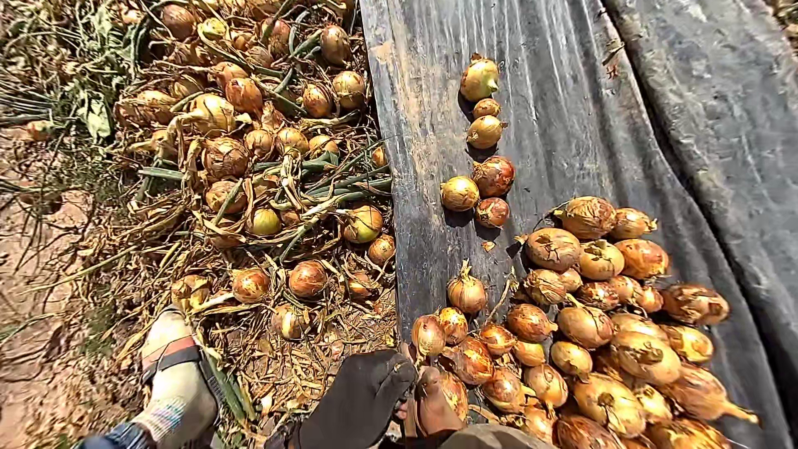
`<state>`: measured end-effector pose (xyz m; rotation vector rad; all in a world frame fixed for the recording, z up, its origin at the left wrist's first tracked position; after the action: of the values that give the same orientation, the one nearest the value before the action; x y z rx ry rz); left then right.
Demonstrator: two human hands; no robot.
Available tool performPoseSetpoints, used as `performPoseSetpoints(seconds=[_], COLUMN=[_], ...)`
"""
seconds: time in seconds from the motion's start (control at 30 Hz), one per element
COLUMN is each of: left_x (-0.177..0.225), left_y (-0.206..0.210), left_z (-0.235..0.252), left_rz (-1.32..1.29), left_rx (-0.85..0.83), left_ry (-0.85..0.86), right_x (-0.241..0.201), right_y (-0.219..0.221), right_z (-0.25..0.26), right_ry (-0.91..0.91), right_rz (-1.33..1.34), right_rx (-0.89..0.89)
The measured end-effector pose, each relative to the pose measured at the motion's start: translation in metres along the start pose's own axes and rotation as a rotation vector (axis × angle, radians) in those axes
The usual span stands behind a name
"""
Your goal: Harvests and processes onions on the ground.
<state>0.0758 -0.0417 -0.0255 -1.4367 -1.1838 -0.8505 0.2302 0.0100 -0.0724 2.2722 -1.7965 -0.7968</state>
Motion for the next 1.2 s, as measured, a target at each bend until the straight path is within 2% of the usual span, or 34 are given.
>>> performPoseSetpoints(seconds=[0.07, 0.1, 0.13, 0.2, 0.23, 0.27, 0.3, 0.33, 0.37, 0.4, 0.47, 0.53, 0.6, 0.63, 0.7, 0.73, 0.8, 0.87, 0.9, 0.97, 1.07, 1.13, 1.2], left_x=[-0.012, -0.019, -0.026, -0.045, -0.053, -0.059, -0.062, -0.062, -0.060, -0.056, -0.046, -0.044, -0.049, -0.053, -0.056, -0.055, -0.053, -0.045, -0.038, -0.018, -0.014, 0.004, 0.019], left_y=[0.003, 0.003, -0.001, -0.025, -0.040, -0.053, -0.061, -0.063, -0.059, -0.052, -0.036, -0.024, -0.018, -0.017, -0.019, -0.022, -0.030, -0.043, -0.049, -0.054, -0.037, -0.026, -0.015], left_z=[-0.010, -0.013, -0.013, -0.002, 0.005, 0.012, 0.020, 0.028, 0.036, 0.043, 0.054, 0.053, 0.042, 0.035, 0.030, 0.034, 0.058, 0.108, 0.140, 0.201, 0.264, 0.278, 0.263], left_rz=[0.174, 0.274, 0.393, 0.599, 0.664, 0.706, 0.732, 0.733, 0.721, 0.716, 0.684, 0.639, 0.612, 0.621, 0.693, 0.746, 0.880, 0.982, 1.007, 1.026, 1.123, 1.248, 1.276], left_rx=[-0.070, -0.033, 0.053, 0.288, 0.369, 0.386, 0.329, 0.209, 0.058, -0.101, -0.358, -0.460, -0.464, -0.445, -0.363, -0.281, -0.033, 0.189, 0.214, 0.087, -0.273, -0.525, -0.680], left_ry=[-0.013, -0.008, -0.013, -0.061, -0.102, -0.149, -0.202, -0.277, -0.354, -0.416, -0.488, -0.525, -0.558, -0.563, -0.516, -0.447, -0.185, 0.089, 0.158, 0.144, 0.005, -0.119, -0.180], right_x=[0.006, 0.006, 0.006, -0.007, -0.022, -0.040, -0.055, -0.065, -0.070, -0.070, -0.066, -0.069, -0.074, -0.078, -0.092, -0.101, -0.123, -0.141, -0.148, -0.150, -0.144, -0.147, -0.151], right_y=[0.000, 0.001, 0.000, -0.008, -0.015, -0.023, -0.028, -0.027, -0.020, -0.009, 0.012, 0.030, 0.034, 0.029, 0.004, -0.014, -0.047, -0.068, -0.073, -0.076, -0.078, -0.080, -0.085], right_z=[0.009, 0.013, 0.015, 0.014, 0.011, 0.008, 0.006, 0.004, 0.005, 0.012, 0.035, 0.053, 0.059, 0.056, 0.042, 0.030, 0.003, -0.018, -0.024, -0.027, -0.022, -0.020, -0.023], right_ry=[-0.090, -0.157, -0.238, -0.432, -0.569, -0.731, -0.887, -0.979, -0.994, -0.952, -0.793, -0.613, -0.507, -0.524, -0.705, -0.789, -0.839, -0.868, -0.873, -0.870, -0.871, -0.871, -0.845], right_rz=[-0.061, -0.093, -0.098, 0.056, 0.132, 0.125, -0.023, -0.327, -0.711, -1.052, -1.489, -1.650, -1.647, -1.597, -1.408, -1.309, -1.168, -1.064, -1.029, -1.003, -0.981, -0.974, -0.947], right_rx=[0.098, 0.137, 0.141, 0.070, 0.003, 0.009, 0.133, 0.366, 0.608, 0.758, 0.824, 0.828, 0.857, 0.895, 0.968, 0.984, 1.029, 1.091, 1.099, 1.104, 1.097, 1.099, 1.089])
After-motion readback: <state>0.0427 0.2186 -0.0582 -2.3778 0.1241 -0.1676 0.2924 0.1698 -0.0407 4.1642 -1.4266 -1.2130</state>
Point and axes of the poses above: each hand's wrist, its own z-axis towards the middle knuckle, its own y-axis out of the palm, x = y × z, the point moved 1 cm from there along z, towards the middle knuckle, and after that the axes turned 7 degrees about y, right-handed, at the moved point
